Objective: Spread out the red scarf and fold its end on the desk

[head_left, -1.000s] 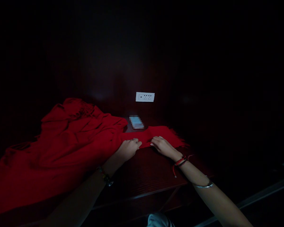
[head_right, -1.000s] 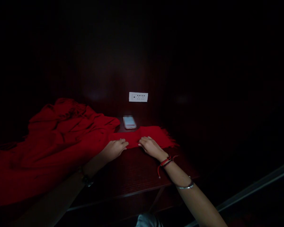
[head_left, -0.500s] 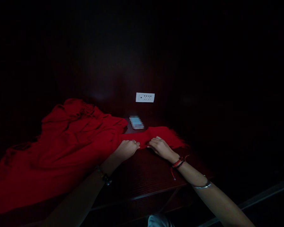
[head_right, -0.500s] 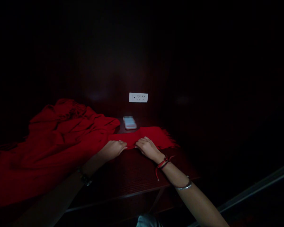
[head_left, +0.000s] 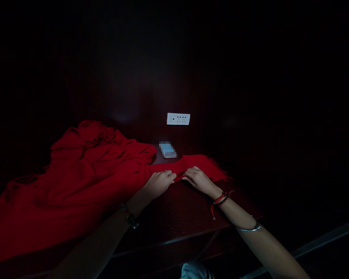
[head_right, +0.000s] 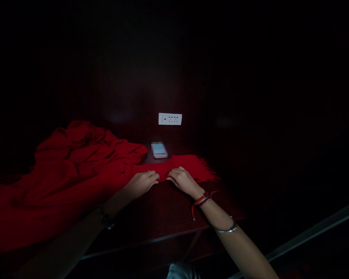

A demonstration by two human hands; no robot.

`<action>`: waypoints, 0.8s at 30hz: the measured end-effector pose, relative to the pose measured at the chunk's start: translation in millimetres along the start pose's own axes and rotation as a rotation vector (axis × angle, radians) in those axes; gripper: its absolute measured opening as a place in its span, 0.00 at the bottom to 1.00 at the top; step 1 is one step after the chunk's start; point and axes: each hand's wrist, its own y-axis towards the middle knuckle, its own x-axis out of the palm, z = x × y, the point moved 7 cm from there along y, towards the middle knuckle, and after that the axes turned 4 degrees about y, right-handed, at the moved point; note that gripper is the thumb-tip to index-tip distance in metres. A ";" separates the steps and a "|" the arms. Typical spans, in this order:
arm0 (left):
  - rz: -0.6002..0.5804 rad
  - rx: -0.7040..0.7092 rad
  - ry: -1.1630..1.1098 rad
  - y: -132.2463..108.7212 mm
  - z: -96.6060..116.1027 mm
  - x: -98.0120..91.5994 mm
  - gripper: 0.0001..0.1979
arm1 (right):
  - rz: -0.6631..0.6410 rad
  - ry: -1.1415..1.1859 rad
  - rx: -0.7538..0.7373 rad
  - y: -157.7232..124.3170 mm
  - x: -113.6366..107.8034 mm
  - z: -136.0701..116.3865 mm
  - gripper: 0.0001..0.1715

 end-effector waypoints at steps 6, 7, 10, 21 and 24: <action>0.024 -0.047 -0.052 0.6 -7.5 -1.5 0.12 | 0.058 0.109 0.045 -2.6 -3.8 10.9 0.12; 0.016 -0.025 -0.073 0.2 -7.4 0.8 0.12 | 0.050 0.117 0.041 -2.8 -3.3 10.6 0.11; -0.029 0.084 -0.189 -1.8 -6.7 11.8 0.13 | -0.019 0.108 0.002 -3.1 0.0 4.3 0.10; -0.467 -0.045 -0.302 -13.9 -27.1 25.0 0.20 | -0.227 -0.086 -0.159 -18.3 9.4 -20.6 0.12; -0.421 -0.089 -0.151 -1.2 -28.0 20.5 0.19 | -0.221 -0.097 -0.160 -20.0 10.8 -18.8 0.12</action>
